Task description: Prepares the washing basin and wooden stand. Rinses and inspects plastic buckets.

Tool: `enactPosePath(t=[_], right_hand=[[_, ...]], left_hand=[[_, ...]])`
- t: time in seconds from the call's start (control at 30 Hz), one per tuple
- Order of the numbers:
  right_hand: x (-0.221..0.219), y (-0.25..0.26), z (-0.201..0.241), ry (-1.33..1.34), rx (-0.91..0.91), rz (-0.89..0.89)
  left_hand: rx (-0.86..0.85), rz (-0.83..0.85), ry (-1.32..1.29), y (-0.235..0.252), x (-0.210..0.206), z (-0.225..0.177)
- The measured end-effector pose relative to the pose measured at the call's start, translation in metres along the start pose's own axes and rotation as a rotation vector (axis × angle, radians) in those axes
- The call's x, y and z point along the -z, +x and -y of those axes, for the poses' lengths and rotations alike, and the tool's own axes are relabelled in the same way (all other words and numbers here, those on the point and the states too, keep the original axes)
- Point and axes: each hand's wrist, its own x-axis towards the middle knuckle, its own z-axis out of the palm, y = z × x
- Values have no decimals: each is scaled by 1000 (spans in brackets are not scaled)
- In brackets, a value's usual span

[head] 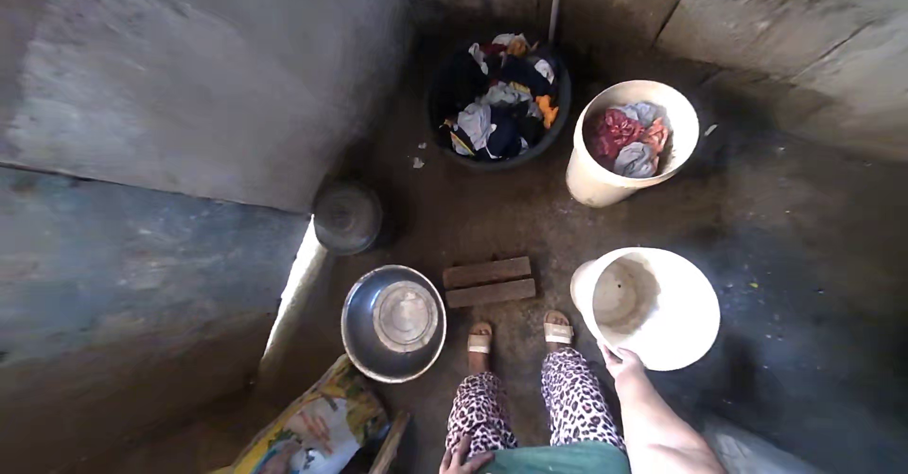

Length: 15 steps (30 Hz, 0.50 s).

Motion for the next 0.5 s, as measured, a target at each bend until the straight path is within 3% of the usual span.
enactPosePath(t=[0.17, 0.3, 0.5], right_hand=[[-30, -44, 42, -246, 91, 57], [-43, -126, 71, -518, 142, 151], [-81, -265, 72, -896, 235, 338]], left_hand=[[-96, -125, -471, -9, 20, -41], [-86, -271, -754, -9, 41, -83], [-393, -280, -974, 6, 103, -159]])
